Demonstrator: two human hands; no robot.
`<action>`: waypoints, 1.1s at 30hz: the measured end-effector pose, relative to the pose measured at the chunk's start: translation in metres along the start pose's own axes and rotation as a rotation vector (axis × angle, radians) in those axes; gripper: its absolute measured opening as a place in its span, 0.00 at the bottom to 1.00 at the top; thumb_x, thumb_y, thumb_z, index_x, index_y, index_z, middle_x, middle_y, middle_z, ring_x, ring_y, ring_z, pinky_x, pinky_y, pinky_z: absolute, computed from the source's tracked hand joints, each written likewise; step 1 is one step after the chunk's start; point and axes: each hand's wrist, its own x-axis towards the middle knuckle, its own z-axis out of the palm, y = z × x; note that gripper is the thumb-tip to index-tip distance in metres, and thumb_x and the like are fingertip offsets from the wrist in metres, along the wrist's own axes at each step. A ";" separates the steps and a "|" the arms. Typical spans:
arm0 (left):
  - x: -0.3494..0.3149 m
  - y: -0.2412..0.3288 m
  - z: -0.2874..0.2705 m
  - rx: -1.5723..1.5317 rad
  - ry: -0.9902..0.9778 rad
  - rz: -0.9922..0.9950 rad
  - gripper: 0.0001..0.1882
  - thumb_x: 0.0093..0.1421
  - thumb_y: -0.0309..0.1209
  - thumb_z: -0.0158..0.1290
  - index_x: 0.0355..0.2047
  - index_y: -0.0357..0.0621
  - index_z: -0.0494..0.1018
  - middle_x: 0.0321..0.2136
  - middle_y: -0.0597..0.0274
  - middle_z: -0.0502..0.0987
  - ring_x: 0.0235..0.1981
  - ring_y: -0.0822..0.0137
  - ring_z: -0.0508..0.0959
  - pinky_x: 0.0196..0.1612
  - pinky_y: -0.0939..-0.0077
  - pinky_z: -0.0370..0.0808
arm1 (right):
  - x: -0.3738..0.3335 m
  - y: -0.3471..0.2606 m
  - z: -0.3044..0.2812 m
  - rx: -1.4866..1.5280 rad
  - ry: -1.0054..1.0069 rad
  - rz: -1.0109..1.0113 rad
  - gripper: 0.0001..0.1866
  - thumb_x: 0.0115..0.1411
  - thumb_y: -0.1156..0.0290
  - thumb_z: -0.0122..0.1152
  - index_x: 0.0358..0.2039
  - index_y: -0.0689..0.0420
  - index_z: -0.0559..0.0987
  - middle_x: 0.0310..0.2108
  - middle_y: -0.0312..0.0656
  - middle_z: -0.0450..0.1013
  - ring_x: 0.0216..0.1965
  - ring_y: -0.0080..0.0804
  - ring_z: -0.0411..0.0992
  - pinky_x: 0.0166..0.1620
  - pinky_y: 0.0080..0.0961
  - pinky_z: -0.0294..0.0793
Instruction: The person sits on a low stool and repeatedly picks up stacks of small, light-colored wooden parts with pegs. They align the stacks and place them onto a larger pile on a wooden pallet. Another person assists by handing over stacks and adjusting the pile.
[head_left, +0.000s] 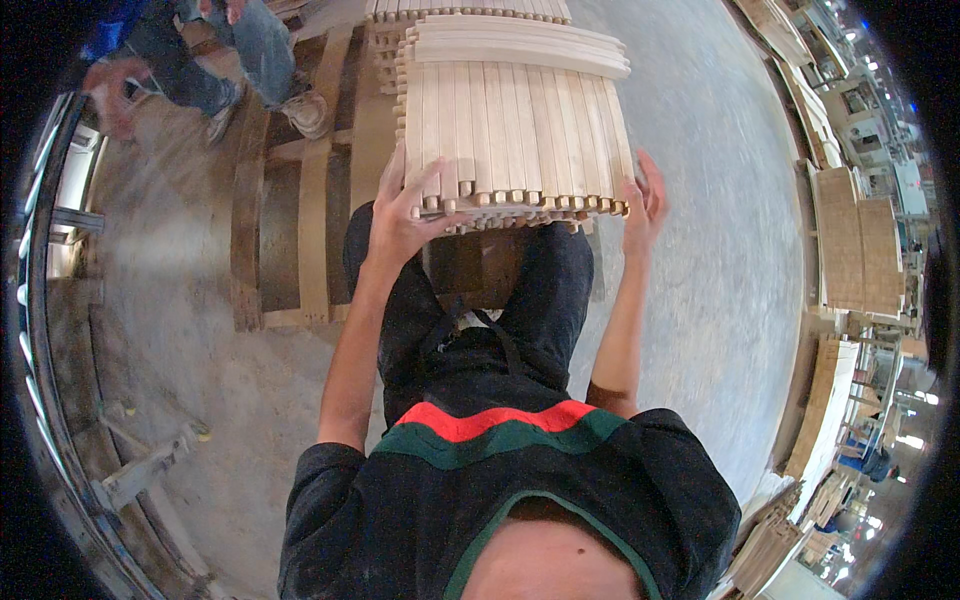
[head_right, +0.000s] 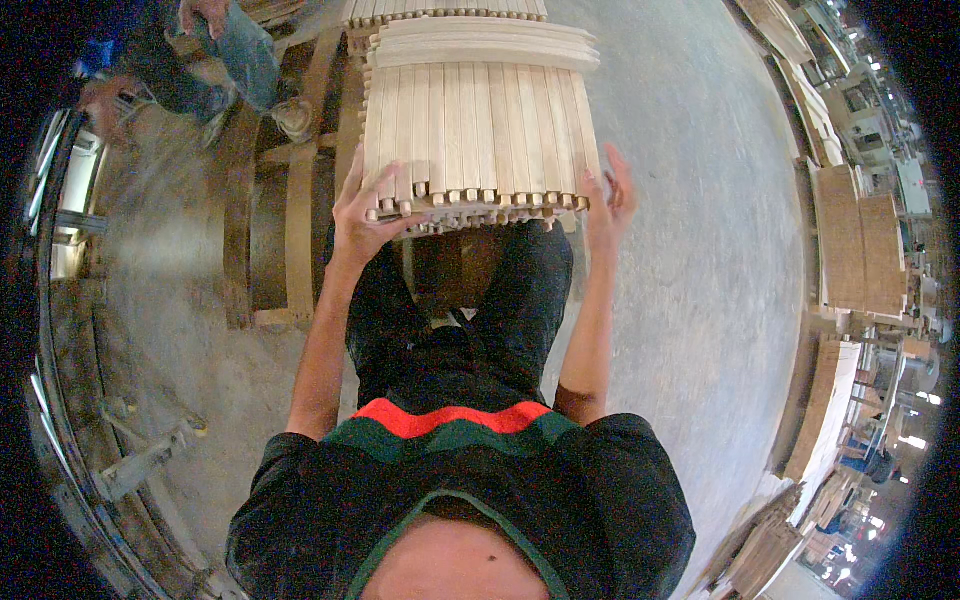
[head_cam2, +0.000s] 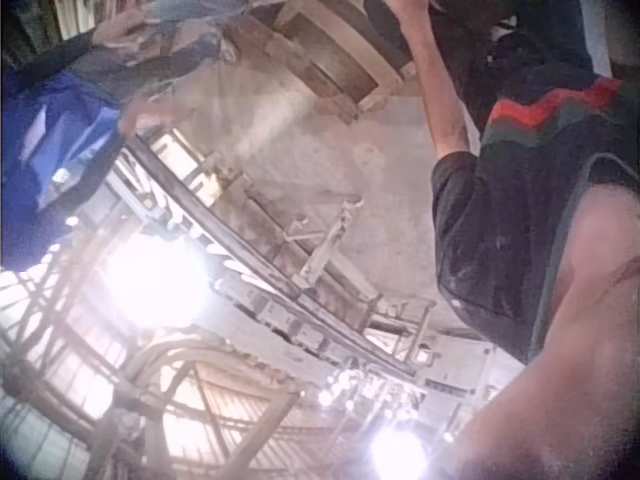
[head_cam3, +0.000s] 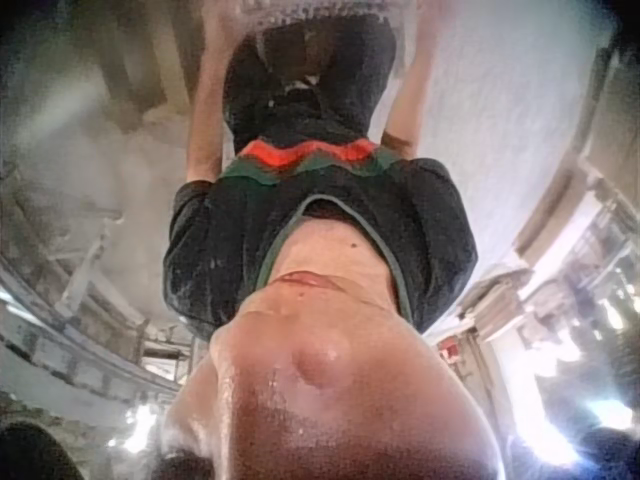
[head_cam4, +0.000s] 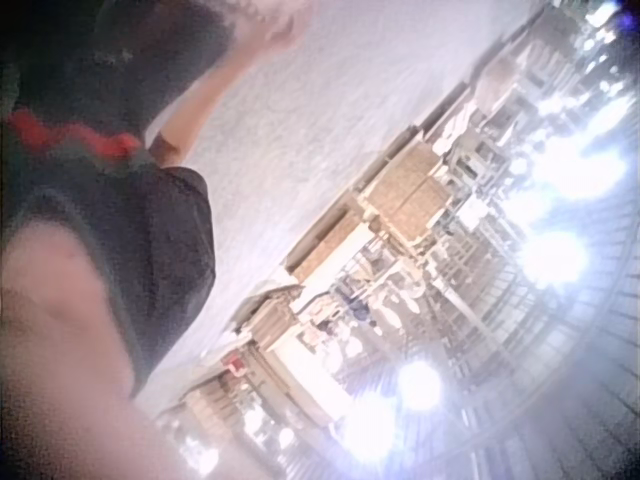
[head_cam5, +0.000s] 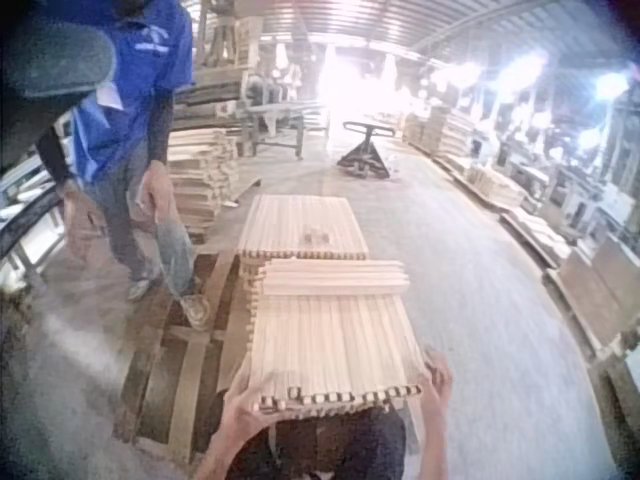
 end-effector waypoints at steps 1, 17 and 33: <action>0.000 -0.002 0.001 -0.007 0.018 0.011 0.40 0.34 0.39 0.75 0.52 0.51 0.77 0.63 0.31 0.59 0.61 0.40 0.67 0.61 0.53 0.68 | 0.001 -0.017 0.003 -0.127 -0.011 -0.096 0.25 0.57 0.67 0.64 0.55 0.62 0.74 0.57 0.48 0.70 0.61 0.41 0.66 0.63 0.36 0.61; -0.005 0.031 0.031 0.305 0.297 0.025 0.53 0.33 0.57 0.72 0.60 0.54 0.67 0.64 0.45 0.58 0.65 0.43 0.59 0.63 0.46 0.59 | 0.254 -0.024 0.279 -0.858 -0.821 -0.276 0.43 0.60 0.28 0.40 0.54 0.56 0.77 0.55 0.53 0.72 0.59 0.48 0.67 0.62 0.44 0.64; -0.008 0.051 0.068 0.325 0.520 -0.164 0.44 0.43 0.59 0.65 0.58 0.53 0.67 0.61 0.45 0.56 0.64 0.42 0.51 0.63 0.34 0.48 | 0.238 -0.019 0.324 -0.908 -1.175 -0.229 0.30 0.57 0.35 0.55 0.50 0.42 0.81 0.55 0.42 0.74 0.58 0.43 0.69 0.62 0.34 0.64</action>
